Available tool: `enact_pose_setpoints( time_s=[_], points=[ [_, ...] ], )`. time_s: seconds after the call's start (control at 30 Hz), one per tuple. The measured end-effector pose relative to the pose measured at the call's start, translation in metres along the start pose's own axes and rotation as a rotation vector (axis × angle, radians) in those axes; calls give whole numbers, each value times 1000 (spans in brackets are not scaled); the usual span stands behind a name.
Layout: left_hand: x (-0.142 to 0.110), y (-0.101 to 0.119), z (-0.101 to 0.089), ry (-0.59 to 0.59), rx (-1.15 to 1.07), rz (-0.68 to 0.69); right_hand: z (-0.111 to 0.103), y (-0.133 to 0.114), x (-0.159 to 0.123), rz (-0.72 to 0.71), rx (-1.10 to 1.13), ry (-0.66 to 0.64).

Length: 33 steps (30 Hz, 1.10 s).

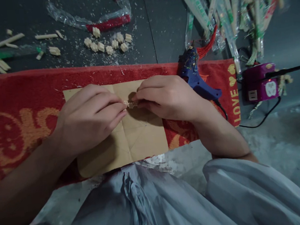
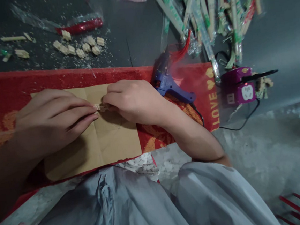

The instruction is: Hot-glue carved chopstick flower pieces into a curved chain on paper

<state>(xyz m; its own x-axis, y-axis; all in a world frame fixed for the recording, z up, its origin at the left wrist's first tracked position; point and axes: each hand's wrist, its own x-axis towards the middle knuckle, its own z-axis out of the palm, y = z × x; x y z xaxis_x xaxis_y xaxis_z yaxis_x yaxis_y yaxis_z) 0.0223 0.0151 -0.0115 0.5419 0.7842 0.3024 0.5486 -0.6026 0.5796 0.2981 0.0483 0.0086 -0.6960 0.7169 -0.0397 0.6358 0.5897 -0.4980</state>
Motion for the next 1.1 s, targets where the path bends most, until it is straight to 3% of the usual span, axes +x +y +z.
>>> enact_pose_setpoints(
  time_s=[0.13,0.3,0.5,0.67,0.9,1.1],
  points=[
    [2,5,-3,-18,153,60,1,0,-1,-12,2,24],
    [3,7,-2,-2,190,101,6,8,-2,-154,-65,89],
    [2,6,-1,-2,267,147,5,9,-3,-182,-111,75],
    [6,7,-3,-14,273,151,9,14,-4,-277,-108,139],
    [9,4,-5,-42,306,203,11,15,-1,-260,-71,124],
    [9,5,-8,50,252,207,10,15,0,-247,-55,112]
  ],
)
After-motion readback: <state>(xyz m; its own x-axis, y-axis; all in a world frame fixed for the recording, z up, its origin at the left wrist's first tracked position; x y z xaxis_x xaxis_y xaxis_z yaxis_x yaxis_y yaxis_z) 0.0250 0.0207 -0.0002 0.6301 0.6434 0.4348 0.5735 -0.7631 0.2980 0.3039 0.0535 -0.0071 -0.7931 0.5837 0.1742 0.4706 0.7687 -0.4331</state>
